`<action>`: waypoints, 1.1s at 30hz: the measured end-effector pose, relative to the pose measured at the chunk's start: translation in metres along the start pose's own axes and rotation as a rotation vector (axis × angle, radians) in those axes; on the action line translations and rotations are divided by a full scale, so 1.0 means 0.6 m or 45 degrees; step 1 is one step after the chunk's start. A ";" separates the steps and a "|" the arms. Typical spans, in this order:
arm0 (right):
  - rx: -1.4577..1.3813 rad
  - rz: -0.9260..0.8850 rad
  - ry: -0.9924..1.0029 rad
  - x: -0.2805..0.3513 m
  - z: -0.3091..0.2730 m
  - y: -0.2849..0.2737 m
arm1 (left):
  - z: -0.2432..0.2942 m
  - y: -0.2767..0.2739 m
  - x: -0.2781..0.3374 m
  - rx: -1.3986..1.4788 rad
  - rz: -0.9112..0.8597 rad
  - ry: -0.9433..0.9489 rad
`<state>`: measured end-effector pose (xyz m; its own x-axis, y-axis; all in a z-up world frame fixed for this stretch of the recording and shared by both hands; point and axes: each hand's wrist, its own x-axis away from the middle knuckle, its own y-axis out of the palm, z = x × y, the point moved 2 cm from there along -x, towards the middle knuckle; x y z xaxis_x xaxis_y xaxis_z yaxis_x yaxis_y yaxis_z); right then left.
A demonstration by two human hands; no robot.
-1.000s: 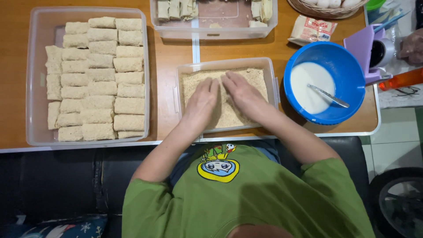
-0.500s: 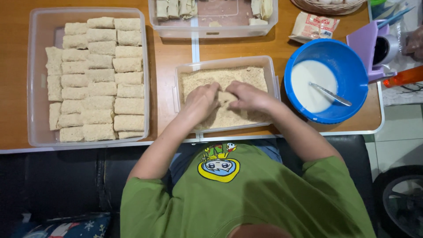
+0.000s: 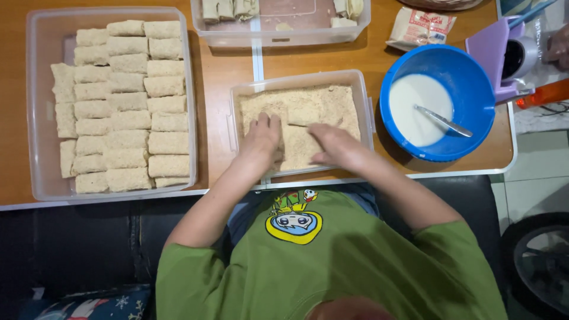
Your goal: Coating prepared food items in a liquid wash and breadcrumbs.
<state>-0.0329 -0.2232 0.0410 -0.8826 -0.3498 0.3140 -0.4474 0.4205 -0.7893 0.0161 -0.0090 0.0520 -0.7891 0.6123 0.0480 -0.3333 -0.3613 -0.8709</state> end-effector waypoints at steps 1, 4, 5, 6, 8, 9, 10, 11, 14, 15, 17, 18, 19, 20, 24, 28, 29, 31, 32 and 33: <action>-0.002 0.001 0.003 -0.005 -0.010 0.009 | -0.001 0.008 -0.003 -0.001 -0.003 0.002; -0.150 0.308 -0.332 -0.018 -0.044 0.016 | -0.009 0.032 -0.011 0.104 -0.133 -0.105; -0.184 0.254 -0.287 -0.024 -0.049 0.018 | -0.016 0.038 -0.012 0.137 -0.106 -0.126; -0.217 0.200 -0.243 -0.031 -0.053 0.020 | -0.024 0.046 -0.013 0.170 -0.079 -0.147; -0.196 0.199 -0.238 -0.039 -0.049 0.033 | -0.025 0.036 -0.011 0.217 -0.058 -0.103; -0.160 0.210 -0.235 -0.043 -0.045 0.038 | -0.025 0.032 -0.014 0.263 -0.023 -0.046; -0.169 0.204 -0.225 -0.046 -0.043 0.038 | -0.025 0.029 -0.016 0.268 -0.037 -0.048; -0.192 0.244 -0.293 -0.051 -0.043 0.033 | -0.025 0.025 -0.020 0.306 -0.086 -0.069; -0.280 0.267 -0.340 -0.062 -0.042 0.002 | -0.022 0.009 -0.032 0.364 -0.129 -0.033; -0.350 0.244 -0.323 -0.065 -0.043 -0.010 | -0.019 0.003 -0.034 0.384 -0.123 0.017; -0.305 0.336 -0.363 -0.072 -0.015 -0.030 | -0.025 0.004 -0.040 0.379 0.094 0.159; -0.260 0.428 -0.404 -0.075 -0.001 -0.040 | -0.027 0.003 -0.041 0.371 0.308 0.301; -0.267 0.423 -0.396 -0.077 0.005 -0.048 | -0.016 -0.018 -0.041 0.377 0.299 0.297; -0.295 0.401 -0.386 -0.080 0.011 -0.057 | -0.004 -0.040 -0.042 0.393 0.332 0.309; -0.377 0.398 -0.390 -0.074 0.010 -0.105 | 0.029 -0.103 -0.050 0.446 0.324 0.314; -0.281 0.485 -0.370 -0.059 -0.004 -0.121 | 0.021 -0.086 -0.046 0.380 0.177 0.182; -0.226 0.495 -0.306 -0.060 0.002 -0.111 | 0.015 -0.074 -0.046 0.309 0.115 0.180; -0.169 0.507 -0.245 -0.066 0.010 -0.083 | -0.008 -0.032 -0.049 0.237 0.055 0.178; -0.286 0.473 -0.141 -0.071 0.016 -0.063 | -0.023 -0.003 -0.051 0.105 0.061 0.265; -0.402 0.438 -0.038 -0.077 0.021 -0.043 | -0.038 0.026 -0.054 -0.028 0.068 0.351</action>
<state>0.0214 -0.2283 0.0399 -0.9849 -0.1678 0.0432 -0.1558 0.7491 -0.6439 0.0481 -0.0183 0.0257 -0.6338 0.7624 -0.1304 -0.2816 -0.3844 -0.8792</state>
